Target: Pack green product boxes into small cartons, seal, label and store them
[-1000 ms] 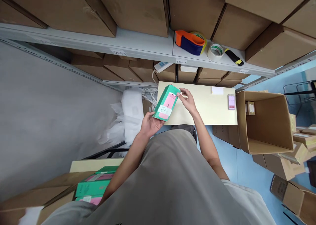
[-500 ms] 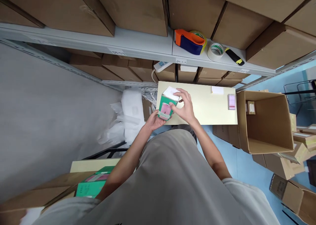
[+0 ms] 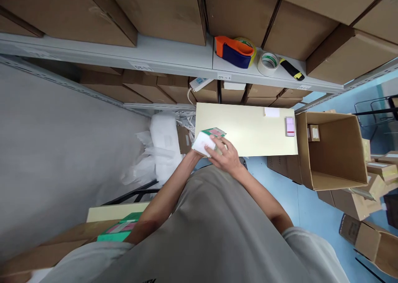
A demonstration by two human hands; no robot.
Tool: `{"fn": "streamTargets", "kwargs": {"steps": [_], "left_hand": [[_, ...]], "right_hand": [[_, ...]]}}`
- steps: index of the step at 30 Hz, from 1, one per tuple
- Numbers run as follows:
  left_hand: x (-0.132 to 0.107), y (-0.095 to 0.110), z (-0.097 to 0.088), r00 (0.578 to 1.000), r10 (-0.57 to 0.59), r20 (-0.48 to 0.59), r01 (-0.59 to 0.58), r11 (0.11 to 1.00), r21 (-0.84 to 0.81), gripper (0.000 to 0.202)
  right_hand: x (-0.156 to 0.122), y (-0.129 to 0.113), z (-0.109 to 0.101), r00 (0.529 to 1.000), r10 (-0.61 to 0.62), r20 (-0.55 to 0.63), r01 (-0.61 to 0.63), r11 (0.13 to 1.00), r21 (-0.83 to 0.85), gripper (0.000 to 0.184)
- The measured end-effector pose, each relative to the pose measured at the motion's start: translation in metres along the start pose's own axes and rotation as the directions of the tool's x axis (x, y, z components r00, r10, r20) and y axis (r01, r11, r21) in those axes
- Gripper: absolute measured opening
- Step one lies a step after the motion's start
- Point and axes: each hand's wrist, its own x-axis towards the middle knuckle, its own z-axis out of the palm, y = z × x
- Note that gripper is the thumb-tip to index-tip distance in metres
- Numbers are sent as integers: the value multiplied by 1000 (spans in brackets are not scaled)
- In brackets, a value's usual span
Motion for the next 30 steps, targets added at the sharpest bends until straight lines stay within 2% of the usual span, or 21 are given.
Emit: {"fn": "streamTargets", "kwargs": {"steps": [2, 3, 4, 6, 8, 9, 11, 14, 16, 18, 20, 21, 23, 25, 28, 30], "left_hand": [[-8, -4, -3, 998, -45, -40, 42, 997, -61, 17], [-13, -5, -6, 995, -73, -63, 68, 994, -89, 20], [-20, -5, -10, 992, -97, -77, 88, 990, -110, 26], [-36, -4, -18, 993, -89, -72, 82, 992, -98, 37], [-52, 0, -25, 999, 23, -38, -23, 1000, 3, 46], [-59, 3, -27, 994, 106, -16, -105, 991, 87, 50], [-69, 14, -25, 968, 250, 33, -250, 934, 256, 53], [-70, 38, -14, 931, 347, 109, -361, 845, 394, 53], [-62, 55, -4, 914, 383, 136, -403, 807, 432, 49], [-52, 69, 5, 896, 425, 127, -431, 767, 476, 38], [-43, 77, 12, 892, 433, 128, -435, 746, 505, 28], [-40, 78, 14, 894, 427, 135, -433, 746, 507, 25], [-38, 78, 15, 898, 411, 156, -432, 760, 486, 23], [-39, 74, 12, 900, 404, 166, -434, 783, 447, 28], [-44, 63, 0, 905, 400, 146, -424, 820, 384, 40], [-47, 51, -8, 923, 369, 113, -385, 870, 307, 46]], "right_hand": [[14, 15, 0, 984, 168, -51, -167, 985, 32, 47], [23, 26, 1, 956, 283, -81, -277, 958, 79, 47], [31, 38, 2, 907, 408, -106, -391, 908, 150, 48], [45, 65, 6, 753, 652, -91, -589, 729, 348, 52], [52, 89, 12, 565, 822, 66, -722, 454, 522, 51], [54, 97, 16, 481, 860, 169, -760, 313, 570, 48], [51, 105, 25, 347, 864, 366, -805, 74, 589, 45], [39, 90, 41, 196, 750, 632, -859, -180, 479, 45], [29, 70, 52, 101, 572, 814, -888, -317, 334, 50], [19, 49, 61, 22, 345, 938, -893, -415, 174, 54], [10, 34, 68, -15, 173, 985, -873, -483, 72, 55], [6, 29, 70, -13, 124, 992, -857, -513, 53, 56], [1, 26, 71, 6, 99, 995, -823, -564, 62, 57], [0, 31, 69, 14, 145, 989, -795, -598, 99, 56], [4, 48, 59, 36, 333, 942, -745, -619, 248, 44], [11, 63, 48, 118, 523, 844, -687, -571, 450, 30]]}}
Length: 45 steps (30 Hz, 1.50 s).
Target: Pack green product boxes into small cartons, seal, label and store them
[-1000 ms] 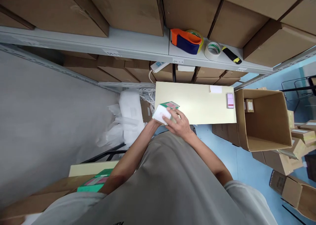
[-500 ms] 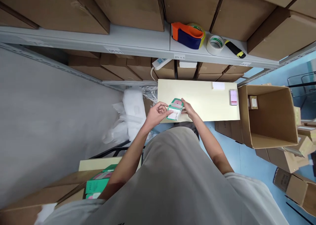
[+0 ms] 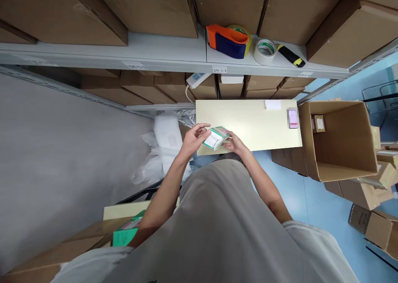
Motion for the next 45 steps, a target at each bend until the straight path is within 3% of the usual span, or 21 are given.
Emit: {"fn": "streamTargets", "kwargs": {"steps": [2, 4, 6, 8, 11, 13, 17, 27, 35, 45], "left_hand": [[-8, -15, -2, 996, -83, -21, 79, 984, -158, 48], [-14, -30, 0, 981, -193, -27, 172, 923, -345, 50], [-19, -41, 3, 949, -313, 29, 286, 822, -492, 52], [-22, -45, 6, 899, -399, 179, 426, 711, -559, 55], [-24, -36, 8, 829, -397, 393, 558, 614, -558, 67], [-25, -26, 7, 821, -372, 433, 568, 611, -552, 74], [-23, -12, 2, 830, -380, 408, 554, 645, -527, 74], [-20, -6, 0, 837, -444, 322, 547, 652, -525, 59], [-16, 13, 1, 826, -418, 378, 559, 693, -454, 81], [-15, 10, 0, 816, -424, 394, 574, 672, -467, 73]], "right_hand": [[-2, -21, -6, 966, -249, -72, 252, 968, 23, 29], [-5, -41, -8, 889, -448, -98, 448, 894, -23, 37], [-8, -59, -7, 821, -565, -80, 557, 824, -103, 45], [-11, -71, -2, 785, -617, -45, 604, 780, -167, 50], [-14, -77, 9, 802, -597, -11, 583, 787, -204, 50], [-15, -74, 15, 837, -547, 0, 535, 820, -202, 48], [-16, -66, 21, 862, -507, 24, 505, 851, -144, 49], [-19, -62, 20, 878, -475, 53, 478, 872, -106, 46], [-13, -58, 17, 927, -374, 41, 375, 915, -148, 43], [-12, -53, 20, 944, -326, 46, 329, 930, -164, 45]]}}
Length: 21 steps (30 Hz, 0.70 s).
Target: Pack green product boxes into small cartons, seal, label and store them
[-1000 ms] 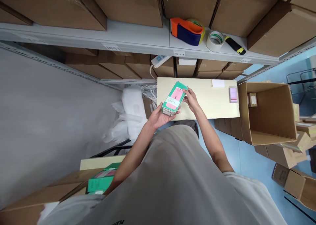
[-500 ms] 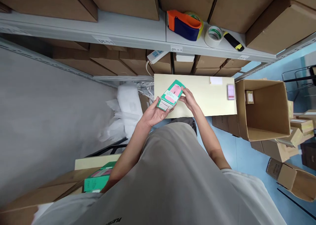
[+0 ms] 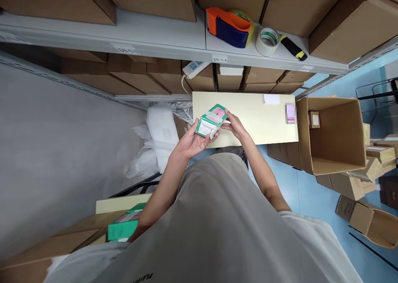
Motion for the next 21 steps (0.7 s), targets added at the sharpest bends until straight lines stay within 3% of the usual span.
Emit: {"fn": "streamTargets", "kwargs": {"steps": [6, 9, 11, 13, 16, 18, 21], "left_hand": [[-3, -19, 1, 993, 69, -96, -68, 998, 12, 56], [-3, -30, -1, 981, 152, -118, -136, 981, 135, 79], [-1, -35, -5, 954, 259, -150, -202, 928, 314, 100], [1, -39, -9, 885, 422, -196, -255, 792, 554, 116], [3, -42, -13, 757, 624, -195, -203, 508, 837, 121], [3, -44, -11, 715, 682, -155, -151, 367, 918, 117], [2, -48, -6, 693, 714, -99, -119, 249, 961, 111]], "right_hand": [[-1, -8, -7, 993, -87, -80, 81, 994, -77, 50], [-6, -19, -11, 977, -203, -63, 193, 971, -139, 65], [-9, -27, -11, 965, -262, -28, 254, 952, -170, 73], [-11, -32, -10, 956, -293, 10, 291, 943, -164, 71], [-9, -34, -9, 956, -290, 42, 293, 948, -123, 59], [-6, -31, -9, 963, -268, 30, 270, 957, -105, 54], [-1, -24, -12, 972, -233, -14, 231, 969, -89, 53]]}}
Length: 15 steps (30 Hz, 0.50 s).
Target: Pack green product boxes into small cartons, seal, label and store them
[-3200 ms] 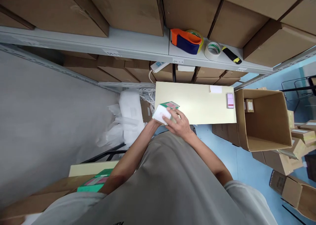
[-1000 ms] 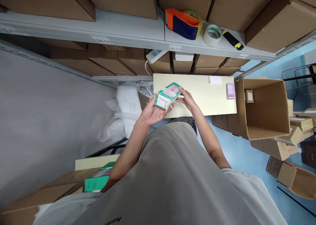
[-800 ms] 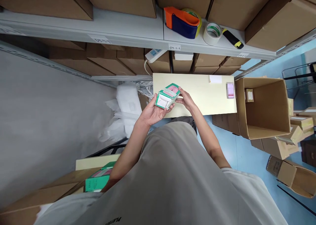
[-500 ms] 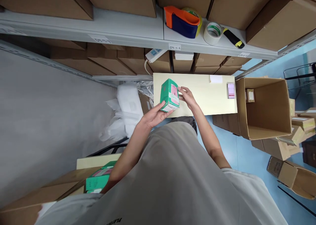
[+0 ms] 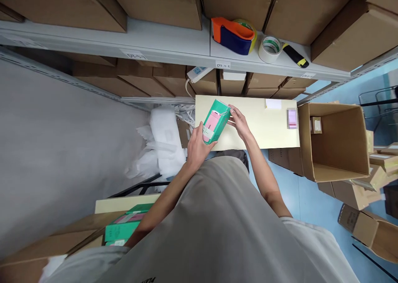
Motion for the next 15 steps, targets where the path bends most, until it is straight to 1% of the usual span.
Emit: {"fn": "streamTargets", "kwargs": {"steps": [2, 4, 8, 11, 13, 15], "left_hand": [[-2, -1, 2, 1000, 21, 0, -21, 999, 33, 107], [-2, -6, 4, 1000, 20, 12, -21, 999, 49, 103], [0, -30, 12, 998, -29, 50, 25, 996, 86, 99], [4, -54, 24, 995, -83, 60, 75, 990, 119, 95], [10, -70, 35, 989, -135, 68, 125, 983, 137, 92], [22, -84, 48, 976, -208, 70, 194, 967, 165, 92]], "right_hand": [[2, 7, -3, 1000, 22, -12, -22, 1000, 12, 53], [5, 16, -6, 999, 40, -17, -40, 999, 15, 53], [13, 43, -5, 997, 74, -30, -74, 997, -1, 53], [26, 71, 6, 995, 98, -34, -99, 995, -25, 62], [39, 90, 19, 993, 116, -31, -117, 991, -61, 68], [55, 107, 36, 990, 139, -26, -141, 983, -116, 72]]}}
